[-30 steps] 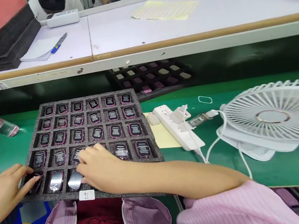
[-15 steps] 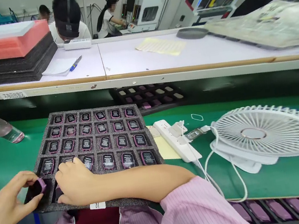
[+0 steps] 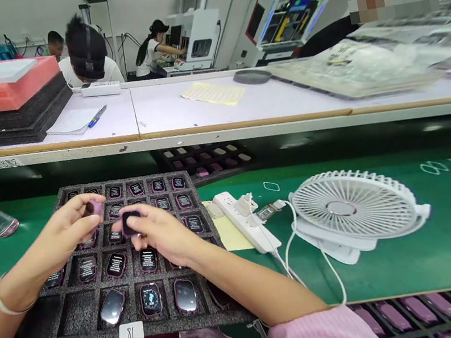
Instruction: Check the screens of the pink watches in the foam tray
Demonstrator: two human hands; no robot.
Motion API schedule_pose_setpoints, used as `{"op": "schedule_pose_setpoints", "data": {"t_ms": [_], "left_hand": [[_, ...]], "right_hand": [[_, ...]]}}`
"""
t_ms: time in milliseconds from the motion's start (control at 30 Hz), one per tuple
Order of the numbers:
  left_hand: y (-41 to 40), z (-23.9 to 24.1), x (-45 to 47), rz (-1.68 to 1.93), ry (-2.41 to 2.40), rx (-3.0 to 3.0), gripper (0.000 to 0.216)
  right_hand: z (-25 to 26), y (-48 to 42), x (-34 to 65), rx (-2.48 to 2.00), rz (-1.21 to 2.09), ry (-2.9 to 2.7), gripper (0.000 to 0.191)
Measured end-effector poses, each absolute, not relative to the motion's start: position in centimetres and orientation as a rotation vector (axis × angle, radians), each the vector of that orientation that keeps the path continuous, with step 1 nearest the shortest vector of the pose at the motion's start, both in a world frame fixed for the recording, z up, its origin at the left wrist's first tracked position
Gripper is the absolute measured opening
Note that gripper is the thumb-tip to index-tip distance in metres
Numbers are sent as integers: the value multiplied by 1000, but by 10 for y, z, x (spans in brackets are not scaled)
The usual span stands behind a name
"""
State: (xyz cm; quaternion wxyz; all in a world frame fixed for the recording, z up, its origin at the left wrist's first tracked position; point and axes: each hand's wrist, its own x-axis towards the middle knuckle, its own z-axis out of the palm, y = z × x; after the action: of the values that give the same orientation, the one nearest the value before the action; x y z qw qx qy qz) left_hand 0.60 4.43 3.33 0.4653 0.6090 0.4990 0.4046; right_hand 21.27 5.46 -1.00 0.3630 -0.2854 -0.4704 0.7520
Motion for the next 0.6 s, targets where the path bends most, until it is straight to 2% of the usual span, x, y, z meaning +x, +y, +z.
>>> {"op": "schedule_pose_setpoints", "data": {"t_ms": [100,267,600], "left_hand": [[61,21,21,1010,1300,1552,42],[63,2,20,1027,1387,1670,45],[55,-29,21,1000,1463,1623,37]], "right_hand": [[-15,71,220,-725,1895,-954,42],[-27,76,219,-643,1946,-994,53],[-45,71,220,-576,2114,-978,55]]}}
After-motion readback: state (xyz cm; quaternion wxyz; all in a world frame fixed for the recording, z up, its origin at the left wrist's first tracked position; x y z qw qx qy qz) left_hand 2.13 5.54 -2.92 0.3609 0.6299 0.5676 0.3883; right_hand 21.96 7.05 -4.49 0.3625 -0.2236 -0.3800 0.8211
